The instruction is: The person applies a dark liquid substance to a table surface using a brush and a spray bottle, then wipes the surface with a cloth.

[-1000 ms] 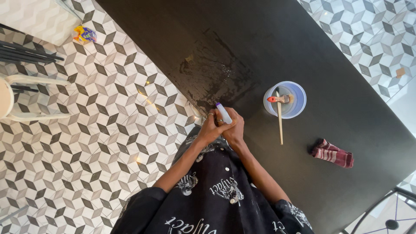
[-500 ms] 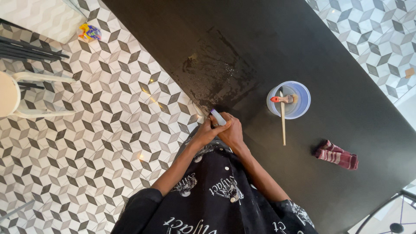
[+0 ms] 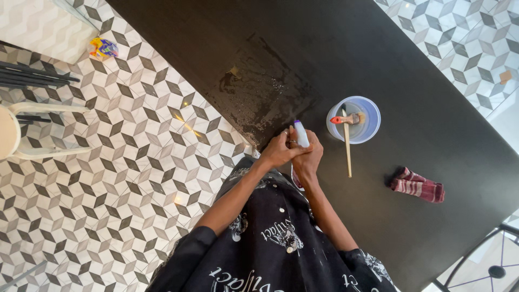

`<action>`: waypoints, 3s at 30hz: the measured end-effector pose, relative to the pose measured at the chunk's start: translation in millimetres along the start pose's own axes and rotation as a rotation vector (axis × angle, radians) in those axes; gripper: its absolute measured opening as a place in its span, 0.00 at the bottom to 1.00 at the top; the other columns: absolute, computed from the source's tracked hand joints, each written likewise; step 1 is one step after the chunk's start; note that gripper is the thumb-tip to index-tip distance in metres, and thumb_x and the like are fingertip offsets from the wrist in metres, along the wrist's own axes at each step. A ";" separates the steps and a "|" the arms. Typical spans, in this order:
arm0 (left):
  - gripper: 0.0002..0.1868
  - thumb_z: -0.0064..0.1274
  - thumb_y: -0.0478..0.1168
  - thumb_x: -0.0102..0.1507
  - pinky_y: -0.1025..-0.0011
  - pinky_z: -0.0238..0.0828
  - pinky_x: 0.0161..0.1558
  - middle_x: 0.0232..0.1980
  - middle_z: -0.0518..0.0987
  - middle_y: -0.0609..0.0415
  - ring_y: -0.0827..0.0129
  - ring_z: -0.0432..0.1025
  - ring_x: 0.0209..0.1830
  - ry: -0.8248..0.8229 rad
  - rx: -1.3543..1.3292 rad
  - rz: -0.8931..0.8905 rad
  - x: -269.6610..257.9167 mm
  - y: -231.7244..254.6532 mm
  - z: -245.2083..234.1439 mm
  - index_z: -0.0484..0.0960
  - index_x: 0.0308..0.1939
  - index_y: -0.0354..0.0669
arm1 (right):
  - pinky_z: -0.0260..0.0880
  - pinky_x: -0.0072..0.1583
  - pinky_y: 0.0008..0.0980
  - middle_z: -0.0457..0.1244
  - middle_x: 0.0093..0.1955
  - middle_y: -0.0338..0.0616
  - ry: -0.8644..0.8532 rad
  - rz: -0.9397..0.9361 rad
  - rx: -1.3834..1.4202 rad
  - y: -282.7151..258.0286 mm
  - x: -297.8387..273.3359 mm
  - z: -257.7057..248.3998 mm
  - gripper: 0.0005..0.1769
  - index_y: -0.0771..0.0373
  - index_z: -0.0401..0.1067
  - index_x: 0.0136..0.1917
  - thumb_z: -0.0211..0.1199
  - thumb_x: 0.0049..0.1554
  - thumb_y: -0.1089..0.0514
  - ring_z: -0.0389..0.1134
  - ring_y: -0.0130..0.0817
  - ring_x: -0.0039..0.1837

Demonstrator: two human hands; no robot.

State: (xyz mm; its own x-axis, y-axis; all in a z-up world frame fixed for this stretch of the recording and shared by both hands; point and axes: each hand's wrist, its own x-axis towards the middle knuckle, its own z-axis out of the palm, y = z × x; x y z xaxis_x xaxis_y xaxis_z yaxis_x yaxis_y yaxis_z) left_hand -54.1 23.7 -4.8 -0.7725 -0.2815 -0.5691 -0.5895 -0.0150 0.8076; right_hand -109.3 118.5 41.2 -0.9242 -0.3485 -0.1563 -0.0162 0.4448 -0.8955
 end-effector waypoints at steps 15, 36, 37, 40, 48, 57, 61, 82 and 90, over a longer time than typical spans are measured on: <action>0.56 0.72 0.64 0.45 0.63 0.74 0.60 0.59 0.79 0.41 0.55 0.77 0.59 0.151 -0.234 0.046 9.7 9.5 -13.8 0.67 0.67 0.36 | 0.68 0.48 0.27 0.66 0.46 0.40 -0.088 -0.114 0.161 22.3 28.6 26.8 0.10 0.68 0.76 0.52 0.67 0.60 0.59 0.67 0.26 0.46; 0.46 0.67 0.66 0.51 0.65 0.77 0.47 0.47 0.82 0.41 0.58 0.80 0.47 0.402 -0.144 -0.023 -33.7 -31.5 -12.4 0.73 0.53 0.28 | 0.70 0.45 0.39 0.69 0.46 0.49 -0.323 -0.282 -0.046 -10.8 7.3 31.5 0.14 0.64 0.77 0.51 0.70 0.56 0.53 0.71 0.48 0.44; 0.45 0.68 0.65 0.51 0.65 0.77 0.47 0.47 0.82 0.41 0.58 0.80 0.47 0.369 -0.138 -0.009 -32.1 -32.6 -9.6 0.72 0.53 0.29 | 0.70 0.45 0.39 0.69 0.45 0.49 -0.299 -0.217 -0.060 -9.5 5.4 27.6 0.13 0.64 0.77 0.49 0.70 0.56 0.53 0.71 0.47 0.43; 0.42 0.68 0.63 0.53 0.64 0.77 0.45 0.46 0.82 0.41 0.58 0.80 0.45 0.294 -0.068 0.034 -31.2 -28.8 -1.7 0.72 0.53 0.30 | 0.69 0.44 0.39 0.69 0.43 0.48 -0.239 -0.090 -0.075 -5.8 0.3 13.4 0.12 0.64 0.77 0.47 0.69 0.57 0.53 0.71 0.45 0.42; 0.46 0.71 0.59 0.52 0.59 0.74 0.55 0.57 0.77 0.37 0.52 0.76 0.56 0.047 0.218 0.252 -42.0 31.0 14.4 0.69 0.61 0.29 | 0.72 0.50 0.36 0.67 0.51 0.48 -0.051 -0.207 0.153 -9.2 -9.5 -38.1 0.14 0.66 0.74 0.56 0.68 0.59 0.59 0.72 0.42 0.49; 0.61 0.74 0.50 0.56 0.55 0.59 0.73 0.76 0.61 0.31 0.44 0.60 0.76 -0.397 0.210 0.562 -16.0 72.4 20.4 0.47 0.79 0.33 | 0.72 0.60 0.39 0.60 0.63 0.55 0.249 -0.331 0.040 40.4 -15.2 -59.6 0.28 0.61 0.62 0.67 0.71 0.59 0.60 0.66 0.46 0.62; 0.50 0.63 0.51 0.60 0.64 0.70 0.69 0.64 0.71 0.43 0.56 0.71 0.68 -0.660 -0.079 0.261 7.8 73.7 9.8 0.54 0.81 0.43 | 0.70 0.63 0.43 0.56 0.68 0.58 0.314 -0.292 0.080 77.8 -15.1 -54.9 0.34 0.57 0.52 0.70 0.71 0.60 0.59 0.66 0.50 0.63; 0.10 0.56 0.41 0.66 0.58 0.76 0.36 0.38 0.84 0.42 0.51 0.81 0.36 0.181 0.299 0.499 58.3 90.0 59.2 0.77 0.43 0.38 | 0.69 0.66 0.44 0.62 0.66 0.55 0.321 -0.184 -0.149 -32.8 -12.3 -107.4 0.28 0.63 0.65 0.71 0.68 0.59 0.59 0.67 0.51 0.67; 0.13 0.59 0.40 0.65 0.71 0.78 0.32 0.34 0.84 0.48 0.68 0.81 0.29 0.143 0.077 0.474 36.0 111.5 48.7 0.79 0.47 0.34 | 0.66 0.67 0.46 0.63 0.65 0.55 0.340 -0.213 -0.357 -58.5 4.8 -113.3 0.24 0.62 0.69 0.70 0.63 0.61 0.62 0.65 0.54 0.67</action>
State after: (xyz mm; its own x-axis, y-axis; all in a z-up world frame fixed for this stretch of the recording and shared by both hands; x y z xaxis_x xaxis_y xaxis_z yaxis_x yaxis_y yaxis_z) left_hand -159.1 58.6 57.3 -0.9225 -0.3695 -0.1112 -0.2015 0.2156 0.9555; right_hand -156.0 184.2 140.1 -0.9568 -0.2013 0.2100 -0.2909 0.6668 -0.6861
